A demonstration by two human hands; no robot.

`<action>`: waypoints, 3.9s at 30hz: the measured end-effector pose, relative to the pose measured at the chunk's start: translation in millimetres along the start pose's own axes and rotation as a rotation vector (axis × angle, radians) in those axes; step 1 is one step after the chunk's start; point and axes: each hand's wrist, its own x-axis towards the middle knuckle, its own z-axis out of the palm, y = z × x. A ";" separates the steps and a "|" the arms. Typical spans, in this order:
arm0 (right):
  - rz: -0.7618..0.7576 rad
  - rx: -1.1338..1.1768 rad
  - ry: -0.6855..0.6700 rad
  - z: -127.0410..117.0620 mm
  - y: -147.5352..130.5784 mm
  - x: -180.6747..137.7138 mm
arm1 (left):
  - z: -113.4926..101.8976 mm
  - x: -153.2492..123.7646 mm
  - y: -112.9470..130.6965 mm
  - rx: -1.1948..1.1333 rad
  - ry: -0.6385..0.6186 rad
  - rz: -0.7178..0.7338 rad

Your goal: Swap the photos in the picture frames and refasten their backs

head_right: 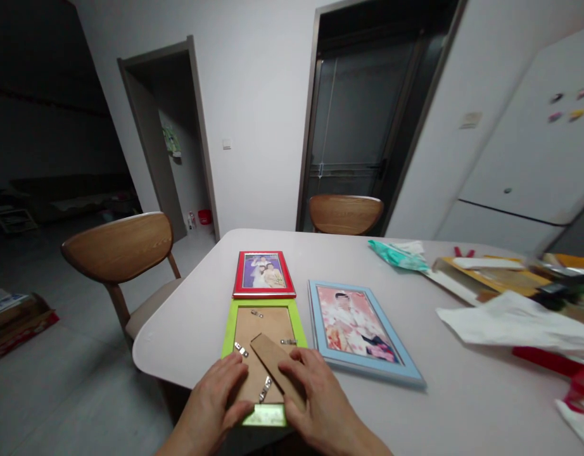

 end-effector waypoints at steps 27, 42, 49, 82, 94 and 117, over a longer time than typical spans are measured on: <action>0.117 -0.243 0.072 12.0 35.9 64.0 | -10.9 -5.6 1.9 -0.046 -0.235 -0.084; 0.040 -0.130 0.109 4.3 36.9 45.7 | -5.7 -9.0 4.3 -0.039 -0.177 -0.092; -0.221 -0.065 -0.038 8.2 -11.5 25.7 | -7.4 -8.2 2.9 -0.075 -0.153 -0.077; -0.162 -0.102 -0.112 43.9 -22.4 87.1 | -3.2 -8.8 -4.6 -0.184 -0.143 -0.080; -0.006 -0.078 -0.030 44.0 -14.3 98.5 | -4.5 -9.6 -4.6 -0.182 -0.150 -0.081; 0.242 -0.197 0.159 48.1 26.5 133.0 | -3.6 -9.5 1.9 -0.109 -0.199 -0.100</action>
